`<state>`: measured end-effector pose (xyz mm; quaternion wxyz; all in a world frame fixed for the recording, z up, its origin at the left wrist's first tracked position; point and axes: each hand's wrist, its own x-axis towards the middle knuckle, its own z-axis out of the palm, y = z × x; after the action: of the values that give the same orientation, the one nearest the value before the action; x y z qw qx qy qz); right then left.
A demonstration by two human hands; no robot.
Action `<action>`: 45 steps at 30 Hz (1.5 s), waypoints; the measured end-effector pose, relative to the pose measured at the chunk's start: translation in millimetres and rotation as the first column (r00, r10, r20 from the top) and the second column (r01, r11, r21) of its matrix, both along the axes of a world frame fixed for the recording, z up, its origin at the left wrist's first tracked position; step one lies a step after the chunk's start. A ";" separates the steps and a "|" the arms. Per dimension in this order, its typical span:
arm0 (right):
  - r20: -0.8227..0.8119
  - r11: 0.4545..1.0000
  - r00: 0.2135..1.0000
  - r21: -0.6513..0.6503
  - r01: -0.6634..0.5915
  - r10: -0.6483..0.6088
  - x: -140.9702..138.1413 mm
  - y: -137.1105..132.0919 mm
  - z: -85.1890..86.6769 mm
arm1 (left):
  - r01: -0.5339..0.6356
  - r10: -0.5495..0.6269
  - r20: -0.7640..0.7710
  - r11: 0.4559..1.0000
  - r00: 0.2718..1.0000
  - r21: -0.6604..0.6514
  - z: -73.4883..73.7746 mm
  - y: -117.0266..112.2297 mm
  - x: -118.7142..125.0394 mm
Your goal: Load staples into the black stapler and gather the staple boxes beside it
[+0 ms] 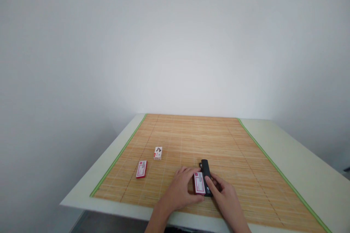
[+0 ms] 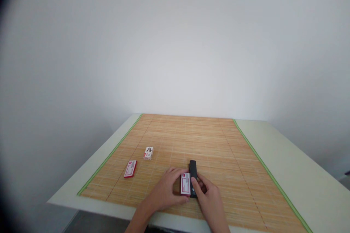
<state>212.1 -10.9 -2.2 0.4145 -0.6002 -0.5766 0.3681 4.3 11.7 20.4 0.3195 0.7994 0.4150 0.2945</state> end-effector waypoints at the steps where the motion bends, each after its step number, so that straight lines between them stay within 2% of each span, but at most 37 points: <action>1: 0.007 1.000 1.000 0.001 0.004 -0.004 0.3 0.2 -1.3 | -0.021 0.021 0.007 1.000 1.000 0.003 -1.3 -2.0 -4.7; 4: 0.028 0.999 0.999 0.010 0.035 -0.036 1.5 1.1 -6.7 | -0.201 0.202 0.002 0.977 0.979 0.071 -5.8 -7.1 -40.6; 7: 0.026 0.999 0.998 0.005 0.053 -0.053 2.7 2.0 -12.0 | -0.434 0.457 -0.066 0.873 0.887 0.223 -12.9 -5.9 -109.4; 9: 0.022 0.999 0.999 0.002 0.048 -0.048 3.3 2.3 -13.9 | -0.509 0.559 -0.123 0.810 0.820 0.292 -19.0 -1.0 -161.0; 11: 0.034 0.999 0.999 0.001 0.043 -0.043 3.9 2.5 -14.3 | -0.510 0.568 -0.195 0.814 0.800 0.277 -24.4 5.0 -203.1; 13: 0.048 0.999 0.998 0.002 0.042 -0.042 4.4 2.8 -13.6 | -0.487 0.525 -0.230 0.849 0.819 0.204 -26.0 9.8 -225.5; 14: 0.050 0.999 0.998 0.003 0.040 -0.040 4.5 2.9 -13.0 | -0.476 0.504 -0.232 0.863 0.832 0.169 -24.8 11.1 -227.3; 16: 0.046 0.999 0.998 0.004 0.033 -0.033 4.5 3.0 -11.6 | -0.454 0.469 -0.200 0.883 0.860 0.117 -18.1 10.6 -212.2; 18: 0.044 0.999 0.999 0.003 0.032 -0.032 4.0 2.8 -9.9 | -0.416 0.423 -0.123 0.906 0.898 0.078 -8.0 5.9 -175.5; 20: 0.043 0.999 0.998 0.000 0.038 -0.038 3.1 2.2 -7.9 | -0.358 0.359 -0.022 0.933 0.933 0.039 2.2 -1.2 -126.3; 24: 0.022 1.000 0.999 -0.007 0.028 -0.027 0.9 0.7 -2.8 | -0.199 0.197 0.063 0.980 0.978 0.010 14.4 -9.4 -34.2; 26: 0.006 1.000 1.000 -0.007 0.020 -0.020 0.1 0.2 -0.4 | -0.129 0.129 0.081 0.992 0.988 -0.002 15.3 -8.3 -6.3; 28: -0.008 1.000 1.000 0.001 0.011 -0.011 -0.3 0.0 1.0 | -0.096 0.097 0.088 0.995 0.991 -0.014 12.9 -6.6 8.2; 32: -0.007 1.000 1.000 0.008 0.008 -0.008 -0.2 0.4 -0.5 | -0.076 0.076 0.099 0.997 0.992 -0.004 3.6 -4.4 6.3; 34: 0.006 1.000 1.000 0.002 0.014 -0.014 0.3 0.4 -3.1 | -0.158 0.155 0.106 0.987 0.982 0.018 0.5 1.2 -9.3; 35: 0.012 1.000 1.000 0.001 0.019 -0.019 0.5 0.3 -4.6 | -0.253 0.249 0.103 0.967 0.963 0.031 -0.2 6.7 -21.0; 36: 0.018 1.000 1.000 0.002 0.023 -0.023 0.8 0.3 -6.0 | -0.376 0.370 0.099 0.925 0.924 0.048 -0.1 14.0 -34.9; 37: 0.023 1.000 0.999 0.005 0.028 -0.028 1.0 0.3 -7.2 | -0.515 0.509 0.086 0.855 0.856 0.067 0.4 23.1 -50.2; 38: 0.029 0.999 0.999 0.010 0.033 -0.034 1.3 0.3 -8.2 | -0.644 0.642 0.060 0.761 0.765 0.076 1.3 33.1 -66.0; 39: 0.032 0.999 0.999 0.014 0.039 -0.039 1.5 0.5 -8.9 | -0.706 0.705 0.048 0.704 0.708 0.075 2.1 43.4 -81.0; 40: 0.031 0.999 0.999 0.017 0.043 -0.044 1.6 0.6 -9.2 | -0.737 0.737 0.037 0.672 0.675 0.073 2.7 53.3 -94.1; 42: 0.018 0.998 0.998 0.024 0.057 -0.057 1.8 0.0 -9.4 | -0.744 0.745 0.006 0.665 0.667 0.060 2.1 69.3 -110.2; 45: -0.009 0.994 0.996 0.063 0.085 -0.085 1.7 -5.0 -11.3 | -0.700 0.701 -0.037 0.714 0.713 0.035 -3.6 79.5 -103.5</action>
<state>213.8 -15.9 -13.5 0.4504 -0.6095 -0.5607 0.3336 -99.2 91.3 16.9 0.1668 0.5927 0.6914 0.3780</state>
